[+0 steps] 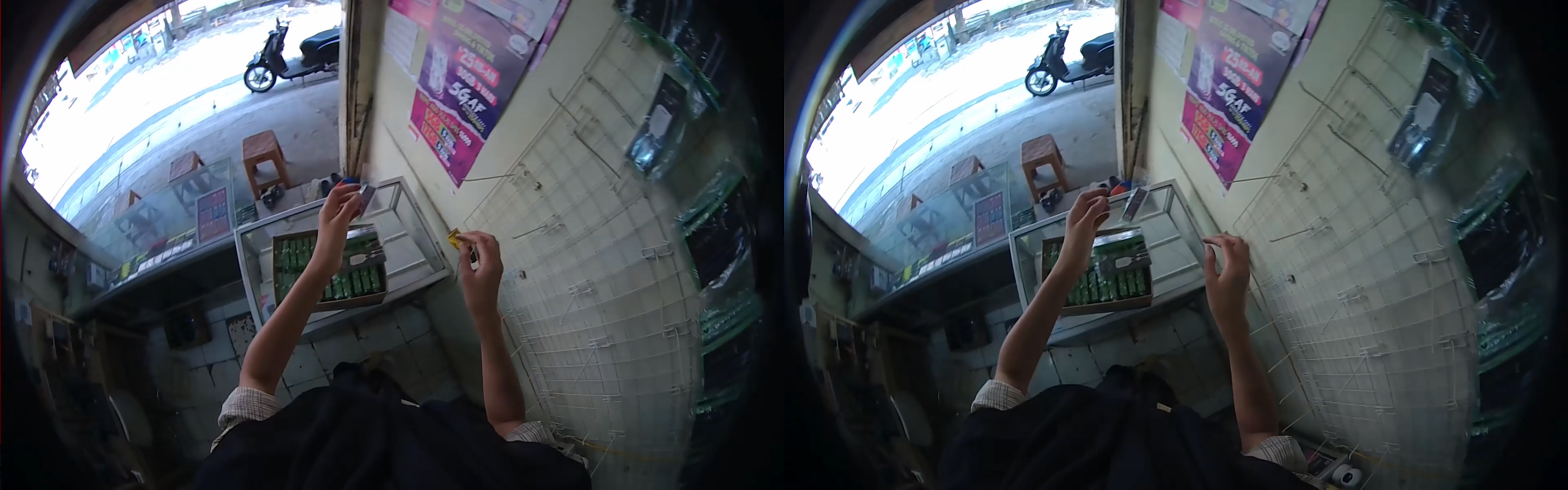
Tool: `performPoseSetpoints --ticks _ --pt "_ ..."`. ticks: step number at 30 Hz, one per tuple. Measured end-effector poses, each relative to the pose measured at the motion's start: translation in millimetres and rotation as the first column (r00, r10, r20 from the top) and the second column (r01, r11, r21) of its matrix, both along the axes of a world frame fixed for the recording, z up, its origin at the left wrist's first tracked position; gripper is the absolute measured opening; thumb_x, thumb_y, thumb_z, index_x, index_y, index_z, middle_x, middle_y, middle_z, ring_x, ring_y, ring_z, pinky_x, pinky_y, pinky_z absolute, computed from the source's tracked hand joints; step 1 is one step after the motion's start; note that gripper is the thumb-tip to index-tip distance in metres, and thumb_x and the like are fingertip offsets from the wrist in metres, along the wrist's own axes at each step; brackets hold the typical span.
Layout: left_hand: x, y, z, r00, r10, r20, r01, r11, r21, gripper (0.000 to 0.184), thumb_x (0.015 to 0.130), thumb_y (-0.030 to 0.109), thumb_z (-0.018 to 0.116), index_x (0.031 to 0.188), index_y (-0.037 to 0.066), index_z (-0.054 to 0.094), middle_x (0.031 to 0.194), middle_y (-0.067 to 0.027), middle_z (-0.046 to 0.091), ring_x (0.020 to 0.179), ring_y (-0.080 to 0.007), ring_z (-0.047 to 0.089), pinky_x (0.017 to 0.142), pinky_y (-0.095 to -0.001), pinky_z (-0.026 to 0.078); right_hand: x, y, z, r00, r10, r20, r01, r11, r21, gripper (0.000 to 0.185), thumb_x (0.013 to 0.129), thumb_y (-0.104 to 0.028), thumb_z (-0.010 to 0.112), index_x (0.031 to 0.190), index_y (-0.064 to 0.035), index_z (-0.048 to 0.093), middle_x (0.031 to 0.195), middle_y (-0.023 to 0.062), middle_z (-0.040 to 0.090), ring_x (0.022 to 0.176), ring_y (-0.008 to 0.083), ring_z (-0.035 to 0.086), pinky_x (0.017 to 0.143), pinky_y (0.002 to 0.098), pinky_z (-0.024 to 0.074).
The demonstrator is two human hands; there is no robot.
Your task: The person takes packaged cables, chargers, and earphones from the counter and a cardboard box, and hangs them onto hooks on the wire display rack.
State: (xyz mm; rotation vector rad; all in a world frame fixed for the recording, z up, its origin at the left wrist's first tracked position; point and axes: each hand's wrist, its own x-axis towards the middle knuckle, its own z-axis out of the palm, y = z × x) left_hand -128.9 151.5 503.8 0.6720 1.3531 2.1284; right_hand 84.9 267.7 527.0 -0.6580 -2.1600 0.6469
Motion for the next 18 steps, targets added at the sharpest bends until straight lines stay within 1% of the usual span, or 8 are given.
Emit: performPoseSetpoints --ticks 2,5,8,10,11,14,16,18 --pt "-10.1 -54.0 -65.1 0.988 0.149 0.033 -0.138 0.965 -0.224 0.029 0.088 0.020 0.054 0.112 0.003 0.049 0.091 -0.0003 0.053 0.084 -0.0060 0.048 0.075 -0.0206 0.039 -23.4 -7.4 -69.3 0.992 0.108 0.070 -0.082 0.950 -0.300 0.012 0.083 -0.006 0.052 0.094 -0.0032 0.058 0.095 0.0106 0.053 0.083 0.0233 0.055 0.075 0.0330 0.0450" --pt "-8.7 -106.6 -139.4 0.963 0.245 0.113 -0.161 0.858 -0.488 0.029 0.087 0.019 0.053 0.112 0.004 0.049 0.094 -0.0015 0.054 0.085 -0.0073 0.049 0.074 -0.0218 0.041 -50.9 -12.9 -167.3 0.961 0.218 0.171 -0.105 0.858 -0.503 0.016 0.083 -0.008 0.054 0.098 -0.0025 0.057 0.097 0.0114 0.052 0.075 0.0223 0.056 0.071 0.0333 0.0461" --pt "-2.3 -113.0 -203.3 0.951 0.291 0.102 -0.172 0.776 -0.607 0.031 0.087 0.019 0.054 0.114 0.006 0.049 0.098 -0.0032 0.054 0.087 -0.0089 0.050 0.074 -0.0221 0.041 -73.6 -12.1 -236.4 0.966 0.155 0.209 -0.020 0.843 -0.537 0.023 0.083 -0.011 0.056 0.103 -0.0021 0.055 0.101 0.0124 0.050 0.080 0.0215 0.056 0.071 0.0330 0.0459" --pt "-1.6 -97.2 -244.9 0.958 0.280 0.055 -0.183 0.750 -0.636 0.036 0.086 0.017 0.054 0.117 0.003 0.046 0.106 -0.0074 0.053 0.093 -0.0122 0.051 0.077 -0.0247 0.043 -90.3 -1.6 -280.9 0.951 0.093 0.294 0.065 0.872 -0.484 0.042 0.082 -0.020 0.057 0.117 0.0016 0.045 0.106 0.0164 0.048 0.100 0.0298 0.049 0.086 0.0380 0.0403" --pt "-2.3 -85.8 -258.5 0.960 0.279 -0.033 -0.232 0.720 -0.654 0.039 0.085 0.018 0.055 0.119 0.002 0.044 0.110 -0.0095 0.051 0.096 -0.0147 0.052 0.079 -0.0265 0.043 -98.8 2.5 -299.0 0.949 0.049 0.311 0.102 0.887 -0.450 0.045 0.082 -0.022 0.056 0.118 0.0024 0.044 0.108 0.0179 0.047 0.102 0.0321 0.047 0.089 0.0395 0.0376" --pt "-5.9 -53.8 -297.3 0.935 0.307 -0.176 -0.341 0.654 -0.676 0.047 0.082 0.018 0.059 0.121 -0.001 0.040 0.115 -0.0163 0.044 0.093 -0.0229 0.054 0.083 -0.0326 0.043 -129.2 15.4 -325.9 0.944 -0.014 0.329 0.155 0.901 -0.405 0.048 0.082 -0.024 0.056 0.119 0.0036 0.043 0.112 0.0202 0.047 0.106 0.0350 0.044 0.093 0.0415 0.0342" --pt "-9.9 -35.3 -317.8 0.942 0.301 -0.145 -0.308 0.617 -0.724 0.057 0.079 0.021 0.062 0.124 -0.002 0.037 0.116 -0.0185 0.043 0.098 -0.0287 0.049 0.086 -0.0364 0.041 -134.9 14.9 -342.7 0.941 -0.031 0.336 0.172 0.901 -0.398 0.048 0.082 -0.025 0.056 0.118 0.0039 0.043 0.113 0.0209 0.047 0.106 0.0355 0.044 0.093 0.0419 0.0337" --pt "-14.4 -26.2 -331.6 0.954 0.233 -0.191 -0.289 0.528 -0.799 0.061 0.076 0.025 0.063 0.125 -0.002 0.038 0.116 -0.0176 0.043 0.101 -0.0299 0.047 0.090 -0.0391 0.037 -136.6 18.0 -339.8 0.947 0.041 0.318 0.102 0.902 -0.420 0.046 0.082 -0.024 0.056 0.117 0.0034 0.045 0.113 0.0212 0.048 0.106 0.0352 0.044 0.093 0.0416 0.0340"
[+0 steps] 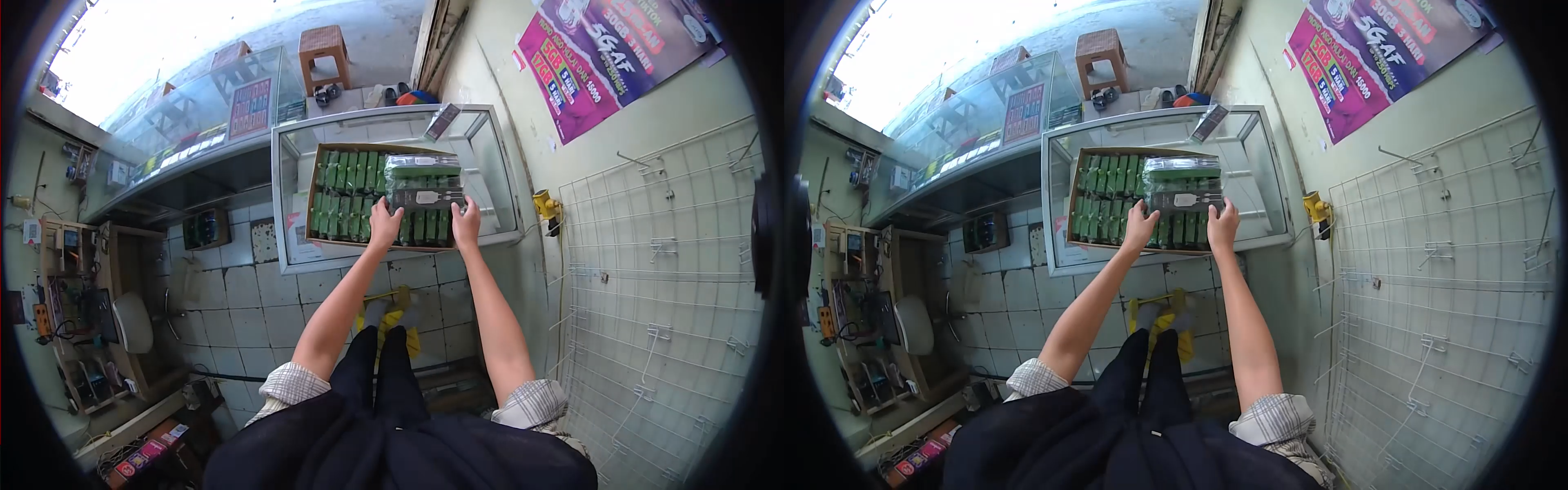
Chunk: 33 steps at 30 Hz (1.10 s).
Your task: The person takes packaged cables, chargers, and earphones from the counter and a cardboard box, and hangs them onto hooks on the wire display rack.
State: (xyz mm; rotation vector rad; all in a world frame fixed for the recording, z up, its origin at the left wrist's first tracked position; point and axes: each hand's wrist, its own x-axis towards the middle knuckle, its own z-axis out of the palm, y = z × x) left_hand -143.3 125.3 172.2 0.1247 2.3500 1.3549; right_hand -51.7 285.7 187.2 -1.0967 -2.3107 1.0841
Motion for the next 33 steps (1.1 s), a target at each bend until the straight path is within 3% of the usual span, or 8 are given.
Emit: performPoseSetpoints --ticks 4,8,12,14,17,21,27,33 --pt "1.0 3.8 -3.2 0.999 -0.011 -0.038 0.007 0.995 -0.096 0.062 0.074 0.029 0.065 0.123 0.000 0.041 0.115 -0.0165 0.045 0.104 -0.0299 0.045 0.092 -0.0398 0.035 3.3 -2.2 3.1 0.997 -0.034 -0.074 0.031 0.999 -0.040 0.042 0.080 -0.020 0.058 0.113 0.0032 0.047 0.110 0.0198 0.049 0.103 0.0336 0.046 0.091 0.0397 0.0366" --pt "14.1 -5.8 15.3 0.997 0.043 0.057 -0.051 0.987 0.153 0.054 0.071 0.024 0.070 0.115 0.003 0.046 0.107 -0.0107 0.048 0.099 -0.0216 0.047 0.087 -0.0332 0.038 15.3 -12.9 11.4 0.982 -0.142 -0.125 0.118 0.977 -0.180 0.041 0.079 -0.018 0.061 0.111 0.0023 0.046 0.108 0.0161 0.050 0.099 0.0290 0.049 0.086 0.0361 0.0401" --pt "29.3 -12.6 77.7 0.994 0.088 -0.069 -0.058 0.933 0.356 0.048 0.071 0.019 0.073 0.109 0.006 0.047 0.103 -0.0061 0.048 0.099 -0.0151 0.045 0.084 -0.0280 0.038 37.2 -34.9 42.9 0.928 -0.298 -0.225 0.201 0.906 -0.372 0.039 0.080 -0.016 0.063 0.109 0.0008 0.043 0.101 0.0106 0.049 0.088 0.0185 0.054 0.075 0.0295 0.0449" --pt "35.9 -10.9 109.2 0.989 0.080 -0.125 -0.022 0.911 0.413 0.046 0.074 0.016 0.070 0.110 0.006 0.045 0.104 -0.0054 0.047 0.098 -0.0142 0.045 0.081 -0.0263 0.038 53.0 -46.7 73.8 0.855 -0.419 -0.306 0.091 0.702 -0.707 0.037 0.083 -0.016 0.060 0.109 0.0001 0.040 0.101 0.0108 0.049 0.088 0.0169 0.053 0.077 0.0288 0.0448" --pt "54.0 -4.3 195.5 0.989 0.084 -0.123 0.024 0.724 0.690 0.047 0.074 0.003 0.068 0.112 0.004 0.040 0.106 -0.0082 0.045 0.091 -0.0135 0.050 0.074 -0.0242 0.047 82.4 -59.3 113.1 0.760 -0.447 -0.471 -0.055 0.678 -0.733 0.035 0.085 -0.017 0.058 0.108 -0.0007 0.039 0.103 0.0102 0.048 0.093 0.0159 0.051 0.078 0.0285 0.0439" --pt "59.6 11.0 267.1 0.978 -0.081 -0.190 0.203 0.558 0.805 0.058 0.070 -0.003 0.069 0.113 0.008 0.032 0.107 -0.0071 0.043 0.094 -0.0150 0.051 0.074 -0.0233 0.050 119.2 -60.8 188.5 0.696 -0.446 -0.563 -0.060 0.745 -0.664 0.035 0.086 -0.018 0.057 0.110 -0.0008 0.038 0.107 0.0105 0.047 0.097 0.0160 0.048 0.080 0.0297 0.0420" --pt "80.1 30.6 355.2 0.779 -0.203 -0.593 0.608 0.477 0.635 0.058 0.068 0.001 0.072 0.112 0.008 0.036 0.107 -0.0085 0.042 0.097 -0.0213 0.052 0.077 -0.0315 0.051 160.0 -40.1 348.2 0.882 0.000 -0.472 0.076 0.987 0.143 0.034 0.089 -0.028 0.050 0.110 -0.0020 0.050 0.111 0.0074 0.050 0.106 0.0161 0.046 0.090 0.0314 0.0362" --pt "119.1 52.1 393.8 0.444 -0.149 -0.884 0.874 0.292 0.389 0.064 0.064 0.001 0.075 0.114 0.008 0.036 0.109 -0.0108 0.037 0.095 -0.0211 0.051 0.071 -0.0304 0.053 177.2 -48.5 410.6 0.850 0.051 -0.524 0.099 0.962 0.253 0.028 0.084 -0.021 0.059 0.103 -0.0014 0.053 0.099 0.0070 0.055 0.097 0.0161 0.050 0.087 0.0300 0.0382"
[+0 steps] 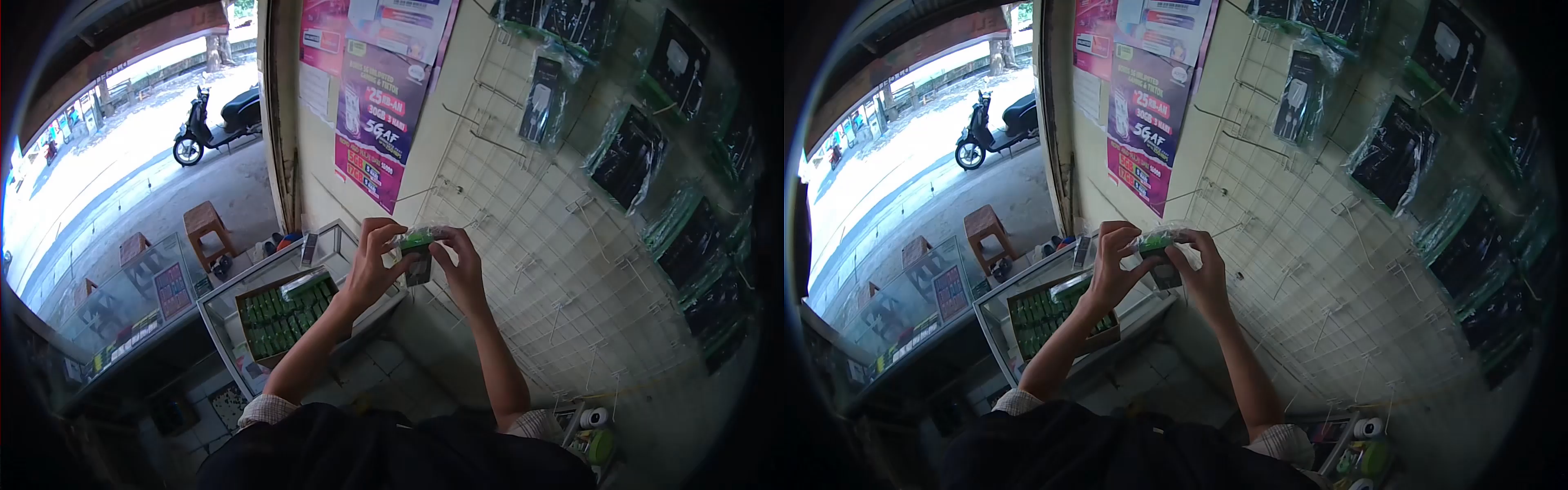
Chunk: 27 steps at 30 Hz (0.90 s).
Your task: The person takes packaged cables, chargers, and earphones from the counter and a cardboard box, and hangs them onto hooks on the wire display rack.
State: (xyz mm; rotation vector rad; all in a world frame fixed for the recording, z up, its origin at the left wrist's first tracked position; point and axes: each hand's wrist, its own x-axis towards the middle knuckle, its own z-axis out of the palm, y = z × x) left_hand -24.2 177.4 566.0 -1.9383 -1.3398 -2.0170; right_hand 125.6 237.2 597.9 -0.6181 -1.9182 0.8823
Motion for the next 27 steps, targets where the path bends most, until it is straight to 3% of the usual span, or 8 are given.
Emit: performPoseSetpoints --ticks 5,10,12,15,19,23,24,27 --pt "23.2 2.1 19.0 0.984 -0.069 -0.166 0.087 0.991 0.106 0.053 0.068 0.003 0.072 0.110 0.004 0.040 0.104 -0.0149 0.041 0.089 -0.0284 0.053 0.072 -0.0340 0.055 19.1 -3.9 10.6 0.950 0.043 -0.308 -0.110 0.972 -0.205 0.019 0.083 -0.015 0.061 0.095 -0.0008 0.055 0.089 0.0057 0.058 0.088 0.0112 0.054 0.084 0.0261 0.0409" --pt "44.7 15.2 22.4 0.981 -0.115 -0.157 0.132 0.986 0.103 0.057 0.067 0.002 0.072 0.112 0.003 0.037 0.109 -0.0151 0.039 0.101 -0.0279 0.049 0.078 -0.0353 0.053 37.1 -4.8 28.5 0.924 -0.030 -0.380 -0.068 0.968 -0.243 0.014 0.084 -0.011 0.060 0.091 -0.0005 0.055 0.082 0.0044 0.059 0.083 0.0092 0.055 0.079 0.0245 0.0419" --pt "66.9 30.0 9.8 0.941 -0.190 0.279 0.166 0.980 0.109 0.069 0.067 0.002 0.073 0.121 0.004 0.029 0.117 -0.0148 0.035 0.109 -0.0271 0.045 0.089 -0.0378 0.046 40.2 -0.6 32.7 0.902 -0.039 -0.430 -0.031 0.987 -0.156 0.015 0.085 -0.014 0.059 0.090 -0.0010 0.054 0.083 0.0044 0.059 0.081 0.0100 0.055 0.078 0.0242 0.0417" --pt "88.4 33.9 13.6 0.741 -0.322 0.589 0.452 0.888 -0.084 0.076 0.078 0.004 0.064 0.132 0.008 0.011 0.123 -0.0183 0.033 0.112 -0.0222 0.043 0.094 -0.0366 0.039 48.0 0.5 41.2 0.874 -0.108 -0.473 0.042 0.988 -0.146 0.013 0.085 -0.011 0.058 0.089 0.0004 0.054 0.080 0.0055 0.059 0.078 0.0105 0.055 0.076 0.0242 0.0425" --pt "116.0 30.1 43.1 0.605 -0.488 0.629 0.556 0.824 0.104 0.072 0.081 -0.001 0.058 0.133 0.009 0.009 0.099 -0.0134 0.055 0.094 -0.0180 0.055 0.084 -0.0296 0.044 66.7 5.6 39.1 0.867 -0.146 -0.477 0.101 0.988 -0.119 0.011 0.085 -0.010 0.057 0.088 0.0010 0.054 0.080 0.0050 0.059 0.075 0.0097 0.055 0.072 0.0231 0.0427" --pt "125.7 32.7 56.7 0.735 -0.392 0.554 0.430 0.900 0.068 0.057 0.080 -0.003 0.059 0.126 0.007 0.027 0.084 -0.0076 0.059 0.083 -0.0114 0.057 0.076 -0.0244 0.045 84.8 0.8 45.0 0.871 -0.179 -0.458 0.155 0.984 -0.090 0.010 0.085 -0.006 0.056 0.089 0.0013 0.053 0.077 0.0068 0.060 0.074 0.0105 0.058 0.070 0.0231 0.0443" --pt "126.8 29.9 62.8 0.745 -0.348 0.568 0.412 0.911 0.018 0.039 0.079 -0.001 0.060 0.113 0.004 0.041 0.079 -0.0053 0.060 0.077 -0.0097 0.058 0.070 -0.0228 0.045 88.2 1.0 45.5 0.870 -0.179 -0.459 0.154 0.984 -0.092 0.010 0.085 -0.006 0.056 0.089 0.0013 0.053 0.077 0.0068 0.060 0.074 0.0105 0.058 0.070 0.0231 0.0443" --pt "122.2 34.4 67.6 0.783 -0.338 0.523 0.428 0.902 -0.056 0.023 0.080 0.001 0.061 0.100 0.001 0.049 0.076 -0.0036 0.059 0.074 -0.0087 0.058 0.066 -0.0217 0.045 92.7 2.2 49.2 0.845 -0.107 -0.523 0.071 0.994 -0.089 0.013 0.084 -0.005 0.056 0.094 -0.0001 0.050 0.076 0.0072 0.060 0.074 0.0113 0.058 0.070 0.0239 0.0446"
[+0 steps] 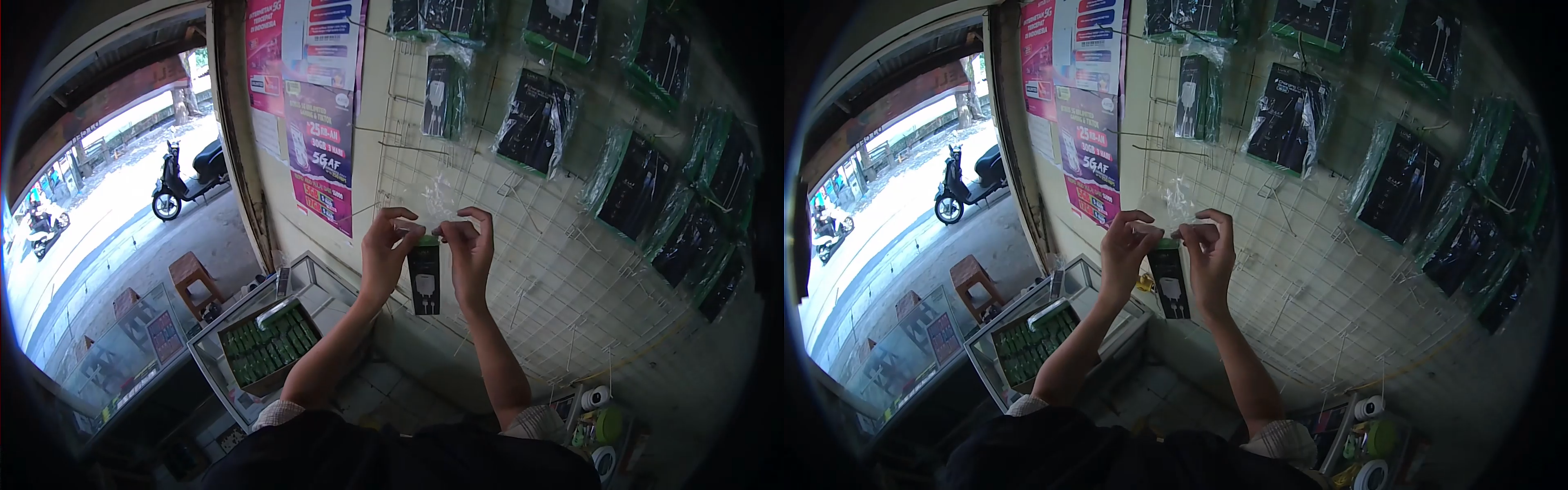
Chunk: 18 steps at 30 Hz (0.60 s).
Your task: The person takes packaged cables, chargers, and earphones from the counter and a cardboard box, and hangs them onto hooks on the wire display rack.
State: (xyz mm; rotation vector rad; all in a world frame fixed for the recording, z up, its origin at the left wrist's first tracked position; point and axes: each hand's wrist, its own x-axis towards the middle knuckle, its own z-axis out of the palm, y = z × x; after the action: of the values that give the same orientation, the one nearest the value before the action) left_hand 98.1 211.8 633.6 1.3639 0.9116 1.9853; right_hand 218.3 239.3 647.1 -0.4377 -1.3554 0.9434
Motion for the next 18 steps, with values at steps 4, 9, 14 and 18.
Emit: performPoseSetpoints --ticks 4,9,14,18 --pt "-4.9 -4.1 17.5 0.998 0.030 -0.059 -0.032 0.999 -0.028 0.015 0.081 0.003 0.060 0.095 -0.001 0.058 0.084 -0.0049 0.063 0.078 -0.0088 0.059 0.070 -0.0216 0.046 -0.2 -1.1 13.7 0.997 0.071 -0.009 -0.070 0.996 0.053 0.020 0.084 -0.003 0.057 0.102 -0.0028 0.048 0.079 0.0068 0.059 0.076 0.0116 0.058 0.072 0.0244 0.0443" --pt "-28.7 -10.0 40.6 0.985 0.082 -0.151 -0.081 0.997 0.010 0.021 0.082 0.008 0.059 0.102 -0.001 0.060 0.084 -0.0042 0.063 0.073 -0.0062 0.057 0.066 -0.0201 0.045 -3.8 13.7 33.7 0.928 -0.024 0.373 -0.078 0.963 0.258 0.037 0.075 -0.008 0.067 0.111 -0.0077 0.056 0.082 0.0028 0.057 0.075 0.0098 0.056 0.072 0.0252 0.0443" --pt "-62.4 -2.7 57.9 0.977 0.109 -0.184 -0.105 0.994 0.034 0.021 0.080 0.007 0.060 0.100 0.001 0.061 0.094 -0.0073 0.065 0.082 -0.0121 0.062 0.073 -0.0243 0.047 -26.4 18.8 66.4 0.780 -0.374 0.501 0.084 0.856 0.509 0.019 0.071 -0.007 0.069 0.089 -0.0069 0.064 0.076 0.0032 0.053 0.067 0.0141 0.052 0.066 0.0272 0.0447" --pt "-88.4 4.4 71.3 0.949 0.156 -0.274 -0.150 0.988 0.041 0.023 0.080 0.009 0.060 0.103 0.004 0.062 0.094 -0.0089 0.064 0.085 -0.0144 0.062 0.076 -0.0264 0.046 -53.8 26.1 83.6 0.755 -0.520 0.399 0.162 0.737 0.656 0.015 0.071 -0.007 0.069 0.083 -0.0040 0.062 0.077 0.0040 0.052 0.087 0.0176 0.050 0.073 0.0301 0.0432"
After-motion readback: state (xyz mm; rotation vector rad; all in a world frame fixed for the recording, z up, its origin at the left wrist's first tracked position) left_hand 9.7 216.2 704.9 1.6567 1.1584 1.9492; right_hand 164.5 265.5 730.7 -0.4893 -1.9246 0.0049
